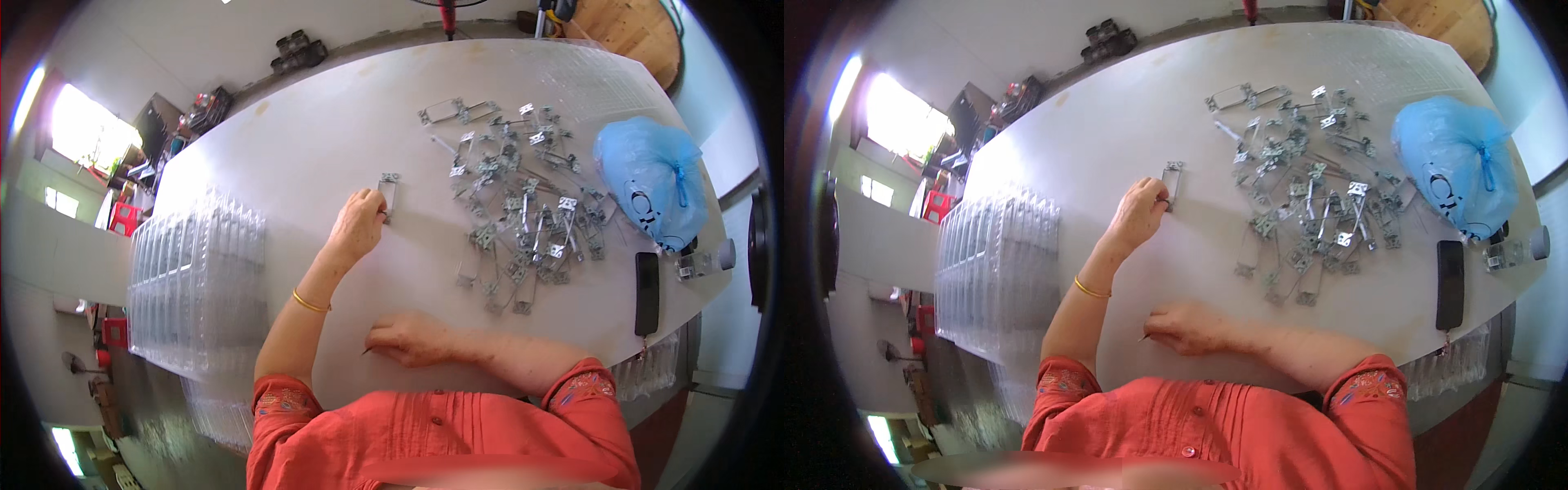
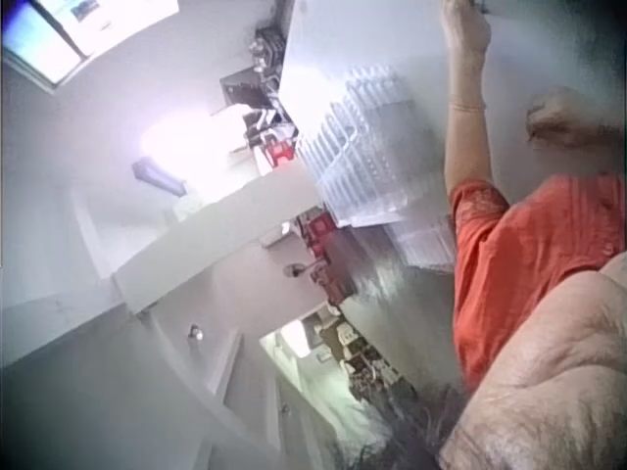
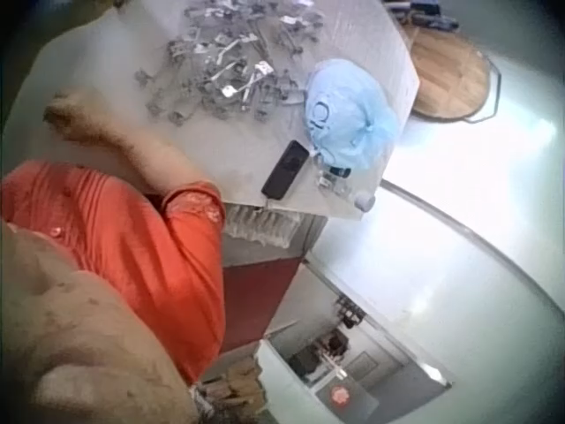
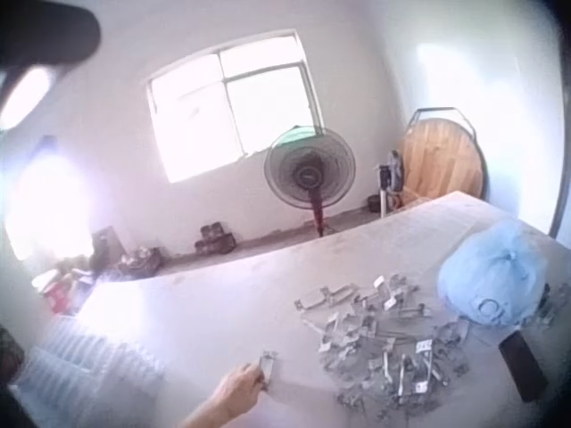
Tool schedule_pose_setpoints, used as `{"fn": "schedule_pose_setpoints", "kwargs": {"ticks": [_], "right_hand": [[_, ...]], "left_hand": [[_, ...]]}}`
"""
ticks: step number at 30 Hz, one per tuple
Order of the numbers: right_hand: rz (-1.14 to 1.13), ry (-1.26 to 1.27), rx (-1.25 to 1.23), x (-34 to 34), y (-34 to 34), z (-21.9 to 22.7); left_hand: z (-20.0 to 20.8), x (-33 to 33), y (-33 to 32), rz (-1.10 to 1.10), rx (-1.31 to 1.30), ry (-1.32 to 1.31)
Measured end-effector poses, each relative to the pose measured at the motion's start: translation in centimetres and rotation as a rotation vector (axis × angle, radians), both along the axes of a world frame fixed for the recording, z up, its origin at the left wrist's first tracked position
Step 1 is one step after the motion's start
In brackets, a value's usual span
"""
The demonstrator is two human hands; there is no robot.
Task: The person assembles small metal bracket components by hand at a workstation, using a small metal rod to aid in the assembly.
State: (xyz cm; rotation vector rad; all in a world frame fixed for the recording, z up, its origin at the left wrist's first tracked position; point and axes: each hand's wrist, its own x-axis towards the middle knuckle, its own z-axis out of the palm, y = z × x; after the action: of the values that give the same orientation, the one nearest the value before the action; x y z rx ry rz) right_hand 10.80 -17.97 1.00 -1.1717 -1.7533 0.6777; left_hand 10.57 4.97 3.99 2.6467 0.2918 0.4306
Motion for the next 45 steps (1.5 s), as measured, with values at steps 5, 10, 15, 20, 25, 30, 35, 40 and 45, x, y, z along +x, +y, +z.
{"fn": "schedule_pose_setpoints", "kwargs": {"ticks": [5, 10, 15, 20, 25, 30, 35, 40, 45], "right_hand": [[-0.006, 0.048, -0.013, 0.0, 0.1, 0.8], [-0.07, 0.142, -0.098, -0.6, -0.4, 1.2], [-0.221, 0.361, -0.159, -1.1, -0.9, 1.6], [-0.49, 0.462, -0.037, 1.1, -0.5, 3.6], [-0.731, 0.463, 0.129, 3.5, 0.6, 3.8], [-0.664, 0.495, 0.027, 3.7, 0.3, 3.1], [-0.601, 0.588, 0.036, 3.9, -0.4, 3.1], [-0.563, 0.6, 0.047, 3.8, -0.8, 3.8], [-0.523, 0.585, 0.051, 3.8, -1.0, 3.8]], "left_hand": [[1.2, -5.5, -2.8, 0.081, -0.284, 0.012], [-0.8, -9.6, -3.2, 0.119, -1.165, -0.232], [-1.8, -11.2, -4.0, -0.094, -1.717, -0.436], [-2.1, -11.6, -4.0, -0.348, -1.813, -0.414], [-2.4, -11.6, -4.2, -0.472, -1.81, -0.355], [-2.3, -11.6, -4.0, -0.494, -1.787, -0.283], [-2.7, -11.4, -4.2, -0.457, -1.777, -0.284], [-1.6, -11.5, -4.4, -0.419, -1.864, -0.25], [-1.4, -11.0, -4.5, -0.339, -1.996, -0.204]]}}
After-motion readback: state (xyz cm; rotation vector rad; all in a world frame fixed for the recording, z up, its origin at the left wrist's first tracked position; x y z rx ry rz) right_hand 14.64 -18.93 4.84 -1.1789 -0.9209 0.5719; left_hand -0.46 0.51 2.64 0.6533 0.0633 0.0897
